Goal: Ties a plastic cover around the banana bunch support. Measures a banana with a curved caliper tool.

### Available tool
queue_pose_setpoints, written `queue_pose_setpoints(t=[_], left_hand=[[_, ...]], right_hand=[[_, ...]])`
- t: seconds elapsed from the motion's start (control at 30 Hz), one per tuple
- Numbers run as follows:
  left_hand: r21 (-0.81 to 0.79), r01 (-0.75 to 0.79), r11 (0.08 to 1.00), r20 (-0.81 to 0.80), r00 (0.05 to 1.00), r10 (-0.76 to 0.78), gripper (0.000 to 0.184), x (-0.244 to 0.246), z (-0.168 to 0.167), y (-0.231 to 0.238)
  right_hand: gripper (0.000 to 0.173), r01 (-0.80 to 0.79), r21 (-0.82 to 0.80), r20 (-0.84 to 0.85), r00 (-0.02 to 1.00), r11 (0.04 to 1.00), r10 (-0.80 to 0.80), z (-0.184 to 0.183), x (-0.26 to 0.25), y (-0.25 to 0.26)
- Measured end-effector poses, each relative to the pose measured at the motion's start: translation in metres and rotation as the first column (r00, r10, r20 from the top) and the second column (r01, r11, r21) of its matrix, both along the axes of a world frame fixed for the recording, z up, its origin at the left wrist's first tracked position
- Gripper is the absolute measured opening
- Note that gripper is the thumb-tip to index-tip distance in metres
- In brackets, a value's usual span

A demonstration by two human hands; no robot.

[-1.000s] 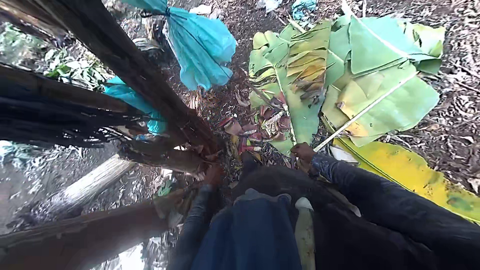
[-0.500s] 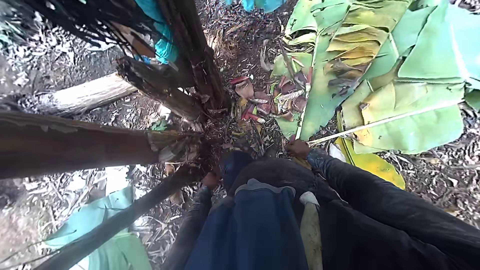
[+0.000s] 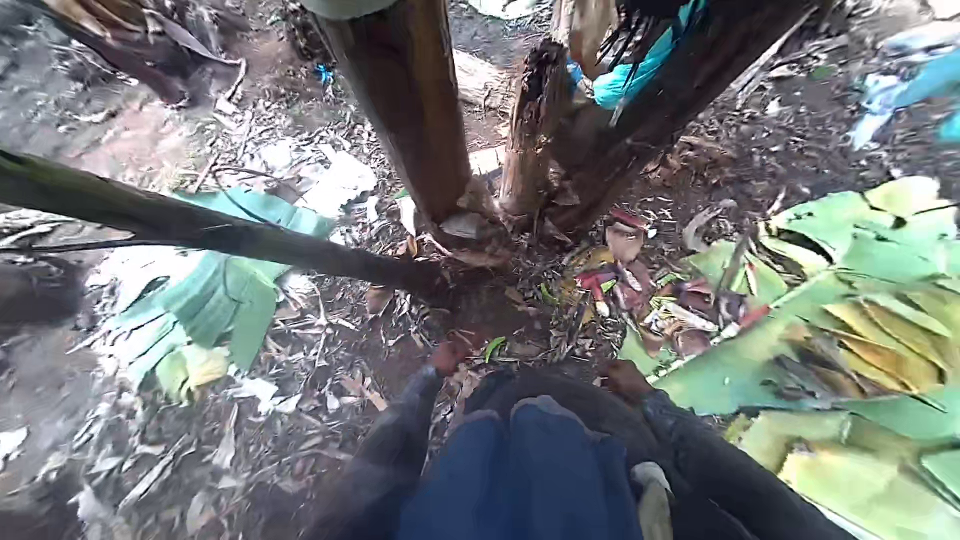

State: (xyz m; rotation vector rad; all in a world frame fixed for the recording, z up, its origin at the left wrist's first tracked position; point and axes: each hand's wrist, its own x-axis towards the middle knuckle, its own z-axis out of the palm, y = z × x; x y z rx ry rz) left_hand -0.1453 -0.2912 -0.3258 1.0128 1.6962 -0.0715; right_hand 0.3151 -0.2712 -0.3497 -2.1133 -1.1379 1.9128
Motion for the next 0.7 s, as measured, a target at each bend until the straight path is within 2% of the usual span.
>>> queue_pose_setpoints(t=[0.1,0.2,0.27,0.33,0.43,0.53,0.63,0.7], left_hand=[[-0.123,-0.025,0.992,-0.104,0.994,0.012,0.043,-0.029,-0.009,-0.054],[-0.186,0.009,0.982,-0.097,0.995,-0.028,0.041,-0.040,-0.006,-0.084],[-0.180,0.002,0.984,-0.083,0.996,-0.018,0.040,-0.042,-0.008,-0.085],[-0.158,0.059,0.986,-0.085,0.994,-0.073,0.039,-0.040,-0.018,-0.071],[-0.108,0.133,0.985,-0.044,0.989,-0.139,0.040,-0.023,-0.023,-0.028],[0.073,0.191,0.979,0.024,0.981,-0.194,0.038,0.010,-0.009,0.046],[0.355,0.184,0.917,0.145,0.958,-0.249,0.032,0.068,0.058,0.151],[0.550,0.176,0.817,0.175,0.932,-0.318,0.030,0.112,0.112,0.235]], right_hand=[[0.037,-0.048,-0.019,0.010,0.999,0.999,0.049,-0.002,-0.027,0.004],[0.040,-0.030,0.021,0.004,1.000,0.999,0.030,-0.007,-0.042,0.014],[0.042,-0.021,0.092,0.001,1.000,0.996,0.021,0.002,-0.049,0.030],[0.042,0.018,0.175,-0.002,1.000,0.984,-0.018,0.015,-0.052,0.049],[0.041,0.130,0.287,-0.032,0.992,0.949,-0.126,0.035,-0.051,0.086],[0.040,0.257,0.410,-0.102,0.966,0.875,-0.236,0.062,-0.046,0.140],[0.040,0.371,0.519,-0.194,0.929,0.770,-0.316,0.094,-0.036,0.200],[0.042,0.429,0.583,-0.249,0.903,0.690,-0.351,0.118,-0.026,0.246]])
